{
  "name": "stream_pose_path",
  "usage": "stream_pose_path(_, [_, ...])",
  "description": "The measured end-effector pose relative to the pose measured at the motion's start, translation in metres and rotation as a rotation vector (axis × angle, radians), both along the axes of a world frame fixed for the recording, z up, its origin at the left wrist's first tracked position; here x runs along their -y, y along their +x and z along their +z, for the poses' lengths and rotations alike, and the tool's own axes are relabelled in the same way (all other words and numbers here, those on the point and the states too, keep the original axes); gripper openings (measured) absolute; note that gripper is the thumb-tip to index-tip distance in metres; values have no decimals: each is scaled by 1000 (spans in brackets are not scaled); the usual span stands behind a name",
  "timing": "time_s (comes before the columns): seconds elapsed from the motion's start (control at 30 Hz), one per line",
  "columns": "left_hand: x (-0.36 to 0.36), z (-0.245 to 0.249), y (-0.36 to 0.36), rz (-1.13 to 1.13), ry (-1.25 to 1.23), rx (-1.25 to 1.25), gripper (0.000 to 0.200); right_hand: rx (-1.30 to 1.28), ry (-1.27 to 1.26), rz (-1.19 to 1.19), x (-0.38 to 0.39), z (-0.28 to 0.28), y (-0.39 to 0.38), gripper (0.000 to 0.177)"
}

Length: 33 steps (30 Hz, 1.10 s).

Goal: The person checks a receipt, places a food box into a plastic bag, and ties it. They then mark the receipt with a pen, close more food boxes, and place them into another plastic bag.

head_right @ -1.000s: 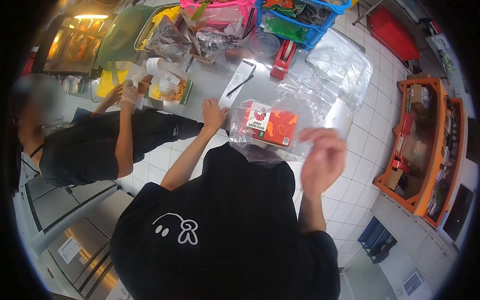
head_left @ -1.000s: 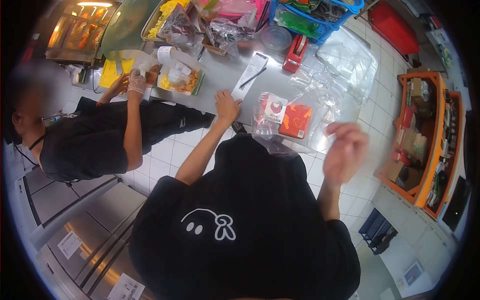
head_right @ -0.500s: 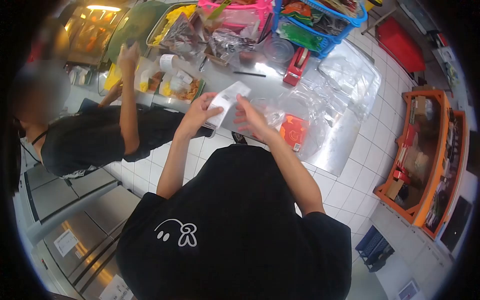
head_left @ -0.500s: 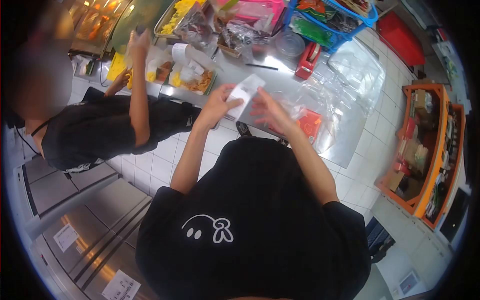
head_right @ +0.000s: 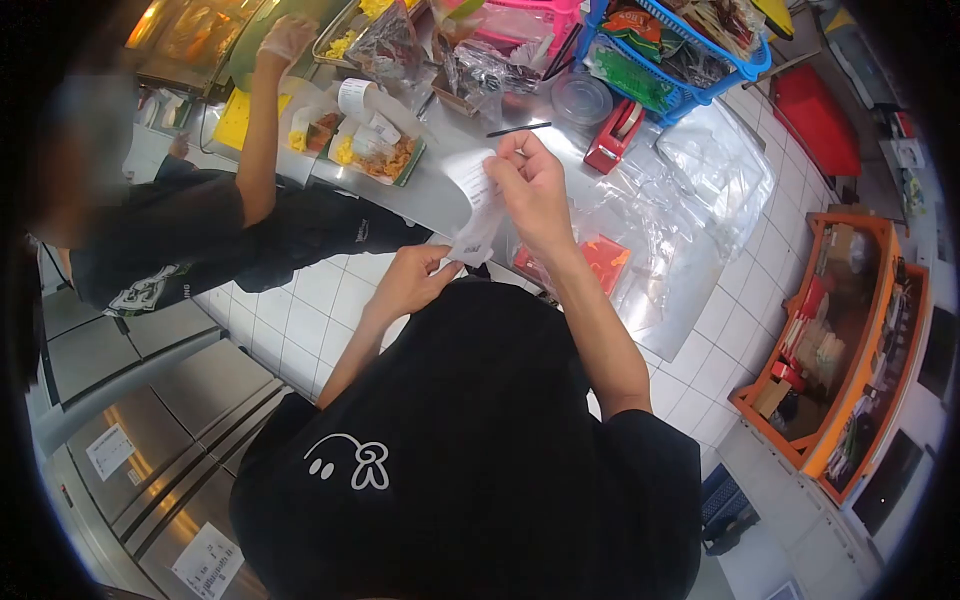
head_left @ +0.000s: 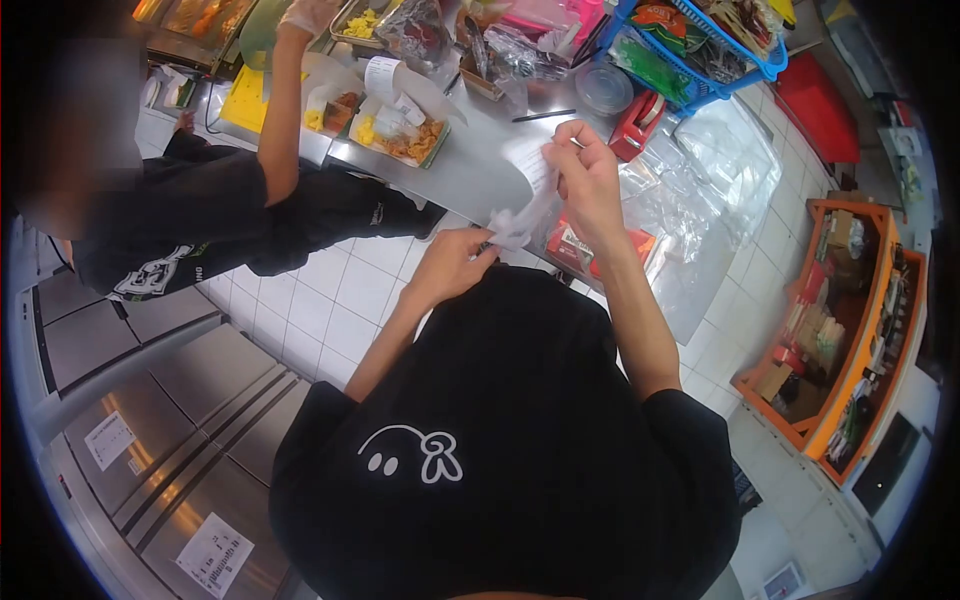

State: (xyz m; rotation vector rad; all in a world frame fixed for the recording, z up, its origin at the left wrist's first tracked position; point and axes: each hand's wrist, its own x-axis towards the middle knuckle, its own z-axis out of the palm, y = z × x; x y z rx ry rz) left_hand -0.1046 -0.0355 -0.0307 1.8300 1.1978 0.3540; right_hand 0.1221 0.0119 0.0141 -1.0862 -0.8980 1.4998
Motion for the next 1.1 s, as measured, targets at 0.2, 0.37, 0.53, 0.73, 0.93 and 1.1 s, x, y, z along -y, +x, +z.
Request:
stream_pose_path(0.2, [-19,0,-15,45,-833,224,37,-10,93,-11,19,32,-18,29])
stream_pose_path(0.37, [-34,7,-9,49,-643,779,61,-63,223,31,30,14,-26,41])
stream_pose_path(0.53, [-42,60,20,146,-489,1065,87,17,169,66,51,21,-26,46])
stream_pose_path(0.73, [-47,55,26,192,-501,1087,70,51,213,-21,62,19,-9,49])
stream_pose_path(0.93, [-38,46,18,-365,-731,597,44,452,520,-440,-14,73,41,50])
stream_pose_path(1.1, [-4,67,49,-345,-882,588,25,729,582,-382,-122,63,109,52])
